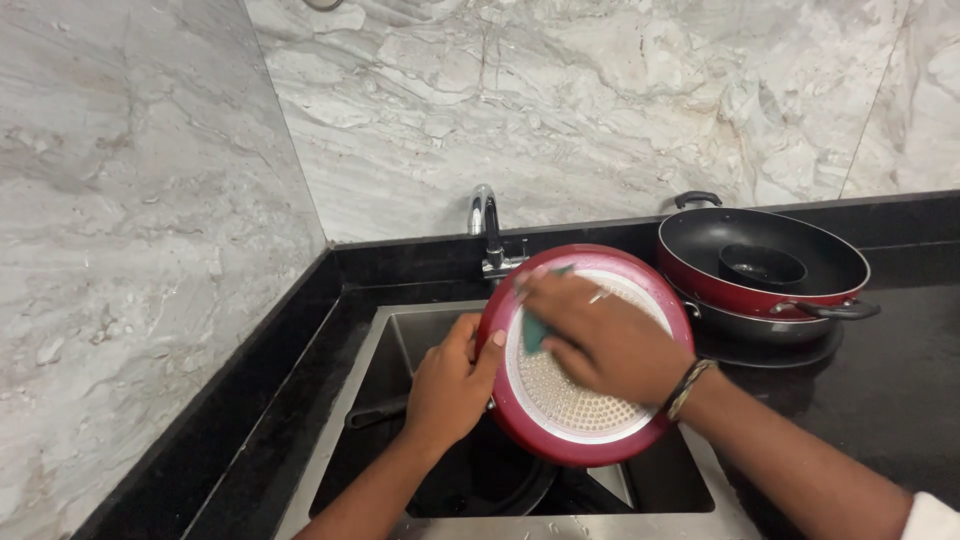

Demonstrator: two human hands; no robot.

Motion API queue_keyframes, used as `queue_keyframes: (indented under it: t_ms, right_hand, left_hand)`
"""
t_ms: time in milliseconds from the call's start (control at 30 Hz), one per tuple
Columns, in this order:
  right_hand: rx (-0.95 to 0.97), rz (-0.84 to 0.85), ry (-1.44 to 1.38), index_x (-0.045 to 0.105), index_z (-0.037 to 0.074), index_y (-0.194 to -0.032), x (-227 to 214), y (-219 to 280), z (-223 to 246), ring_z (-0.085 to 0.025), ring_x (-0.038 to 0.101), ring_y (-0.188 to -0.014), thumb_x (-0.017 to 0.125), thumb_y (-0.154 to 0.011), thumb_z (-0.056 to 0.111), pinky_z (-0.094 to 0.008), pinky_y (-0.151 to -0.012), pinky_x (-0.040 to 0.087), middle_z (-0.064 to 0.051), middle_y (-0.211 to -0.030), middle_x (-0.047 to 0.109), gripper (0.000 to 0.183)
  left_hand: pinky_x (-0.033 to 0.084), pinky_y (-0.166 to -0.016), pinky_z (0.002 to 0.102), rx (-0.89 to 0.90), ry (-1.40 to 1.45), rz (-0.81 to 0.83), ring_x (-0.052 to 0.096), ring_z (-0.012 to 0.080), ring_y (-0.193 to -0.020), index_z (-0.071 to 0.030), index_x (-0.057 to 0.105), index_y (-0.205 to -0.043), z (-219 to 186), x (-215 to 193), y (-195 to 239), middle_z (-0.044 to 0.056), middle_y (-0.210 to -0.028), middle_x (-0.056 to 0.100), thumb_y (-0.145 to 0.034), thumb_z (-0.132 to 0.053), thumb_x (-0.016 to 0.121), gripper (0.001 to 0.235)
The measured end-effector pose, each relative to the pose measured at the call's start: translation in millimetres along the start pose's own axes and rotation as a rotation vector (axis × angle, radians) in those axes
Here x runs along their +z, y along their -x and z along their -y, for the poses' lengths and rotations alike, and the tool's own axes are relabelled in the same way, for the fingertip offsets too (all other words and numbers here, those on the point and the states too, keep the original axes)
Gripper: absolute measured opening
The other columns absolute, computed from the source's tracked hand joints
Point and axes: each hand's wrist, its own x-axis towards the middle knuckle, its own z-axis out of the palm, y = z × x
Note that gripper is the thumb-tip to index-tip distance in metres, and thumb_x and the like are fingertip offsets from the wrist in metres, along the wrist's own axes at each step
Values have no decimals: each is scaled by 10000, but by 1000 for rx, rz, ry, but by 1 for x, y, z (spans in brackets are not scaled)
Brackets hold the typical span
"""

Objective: The person washes a black frying pan and a red frying pan in a kitchen sink using a green sponge. They scrub the interior and exterior surfaces of each pan under running water, then rinse them before placing them aside.

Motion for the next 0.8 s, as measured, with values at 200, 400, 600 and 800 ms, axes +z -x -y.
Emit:
queue_keyframes:
  t_ms: [200, 400, 600, 800]
  right_hand:
    - [205, -184, 100, 468, -8, -1462, -8, 16, -24, -357, 397, -1462, 605, -929, 149, -484, -1216, 259, -209, -1518, 490, 572]
    - [66, -100, 38, 515, 31, -1413, -7, -11, -1, -344, 424, -1463, 572, -828, 52, -538, -1241, 221, -175, -1489, 528, 588]
    - [-76, 9, -28, 522, 47, -1391, 11, -15, 12, -332, 478, -1438, 551, -841, 60, -572, -1240, 220, -158, -1452, 574, 550]
    - [260, -130, 92, 502, 41, -1398, -15, -2, -14, -348, 477, -1390, 597, -892, 185, -565, -1219, 222, -181, -1434, 566, 535]
  left_hand:
    - [582, -719, 386, 95, -7, -84, 793, 263, -810, -125, 663, -1189, 16, 7, -3, 90, -920, 809, -968, -398, 592, 358]
    - [581, -713, 409, 112, -32, -83, 786, 296, -817, -141, 663, -1179, 4, 1, 1, 97, -898, 803, -965, -399, 592, 342]
    - [566, -670, 429, 117, -37, -40, 779, 303, -760, -98, 627, -1142, 13, 2, -3, 106, -830, 793, -957, -334, 585, 302]
    - [568, -665, 417, 50, -61, -30, 778, 287, -722, -134, 659, -1167, -6, -4, 3, 105, -805, 790, -971, -402, 581, 341]
